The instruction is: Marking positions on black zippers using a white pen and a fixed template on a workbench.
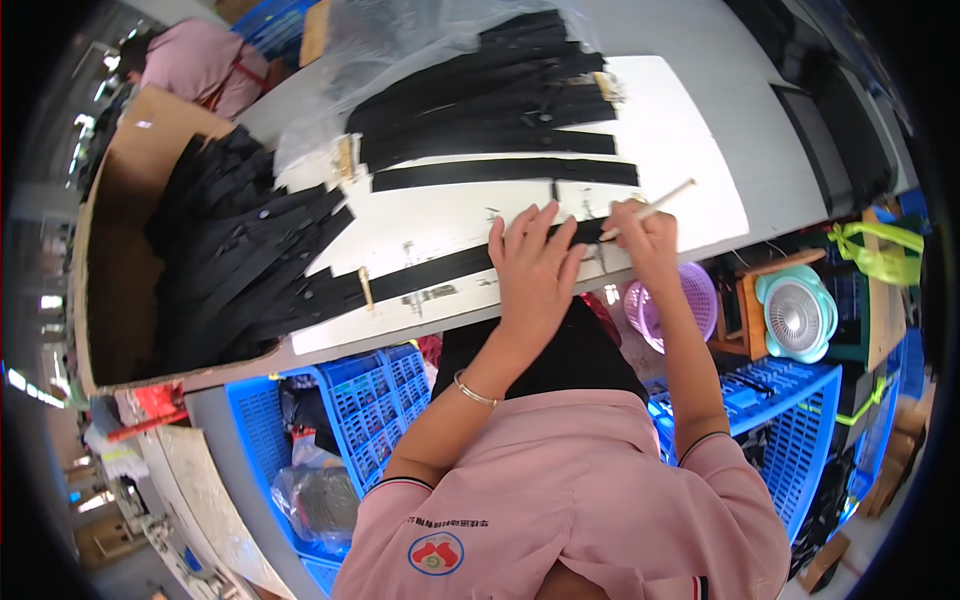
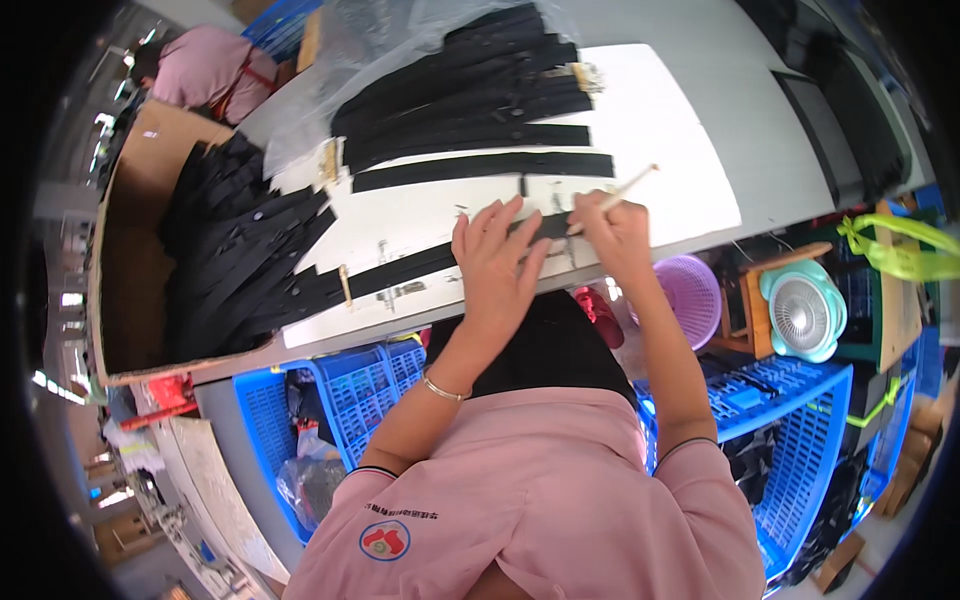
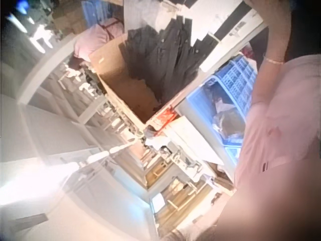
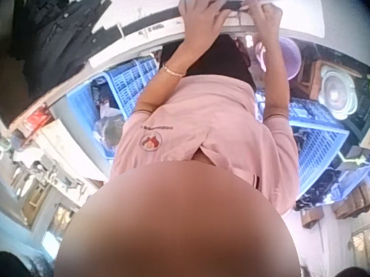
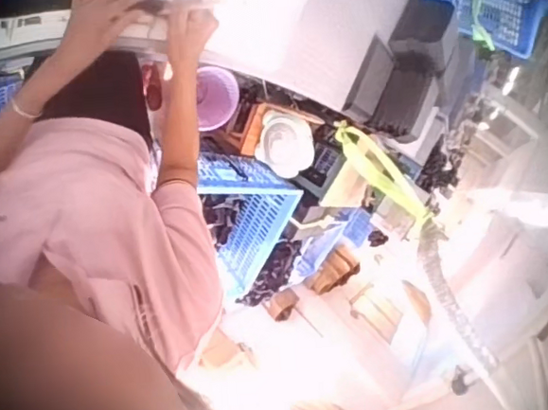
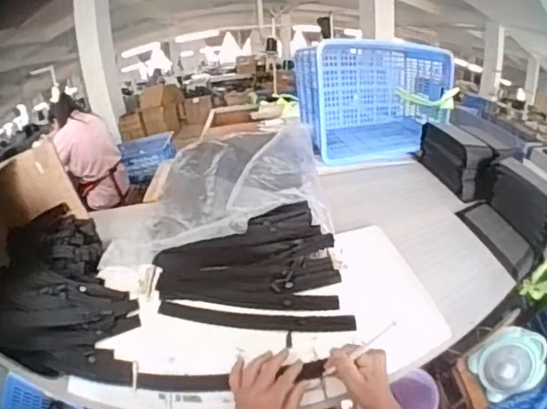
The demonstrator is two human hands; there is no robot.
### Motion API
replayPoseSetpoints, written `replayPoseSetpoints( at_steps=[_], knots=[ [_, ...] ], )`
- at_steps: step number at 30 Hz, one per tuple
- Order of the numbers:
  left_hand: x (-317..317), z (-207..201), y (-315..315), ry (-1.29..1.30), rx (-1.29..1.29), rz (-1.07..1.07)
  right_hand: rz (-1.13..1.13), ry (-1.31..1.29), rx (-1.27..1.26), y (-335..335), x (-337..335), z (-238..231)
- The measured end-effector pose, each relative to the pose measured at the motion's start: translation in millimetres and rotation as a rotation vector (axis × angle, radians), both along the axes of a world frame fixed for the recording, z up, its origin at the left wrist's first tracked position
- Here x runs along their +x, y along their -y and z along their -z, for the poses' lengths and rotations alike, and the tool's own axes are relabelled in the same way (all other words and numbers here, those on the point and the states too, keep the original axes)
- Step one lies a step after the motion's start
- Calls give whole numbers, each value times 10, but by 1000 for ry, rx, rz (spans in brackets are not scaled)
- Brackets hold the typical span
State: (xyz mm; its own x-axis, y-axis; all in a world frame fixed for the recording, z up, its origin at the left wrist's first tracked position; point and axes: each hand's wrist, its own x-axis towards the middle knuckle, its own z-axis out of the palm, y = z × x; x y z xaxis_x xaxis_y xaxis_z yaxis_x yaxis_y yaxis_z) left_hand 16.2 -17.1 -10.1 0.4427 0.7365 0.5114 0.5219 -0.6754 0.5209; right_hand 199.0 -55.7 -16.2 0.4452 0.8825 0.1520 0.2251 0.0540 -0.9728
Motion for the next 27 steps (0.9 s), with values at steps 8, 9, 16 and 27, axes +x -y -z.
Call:
replayPoseSetpoints(
  at_steps=[8,9,16,27],
  knots=[
    [-273,17,-148,-186,-137,48,155,-90,88,21,-55,-53],
    [-236,1,-277,-200,-141,74,137,-91,88,13,-66,-56],
    [-279,-37,-644,-103,-236,122,218,-116,55,2,-104,-50],
    [-2220,-73,-348,-346,-57,-445,173,3,30,-29,-95,-28]
  ],
)
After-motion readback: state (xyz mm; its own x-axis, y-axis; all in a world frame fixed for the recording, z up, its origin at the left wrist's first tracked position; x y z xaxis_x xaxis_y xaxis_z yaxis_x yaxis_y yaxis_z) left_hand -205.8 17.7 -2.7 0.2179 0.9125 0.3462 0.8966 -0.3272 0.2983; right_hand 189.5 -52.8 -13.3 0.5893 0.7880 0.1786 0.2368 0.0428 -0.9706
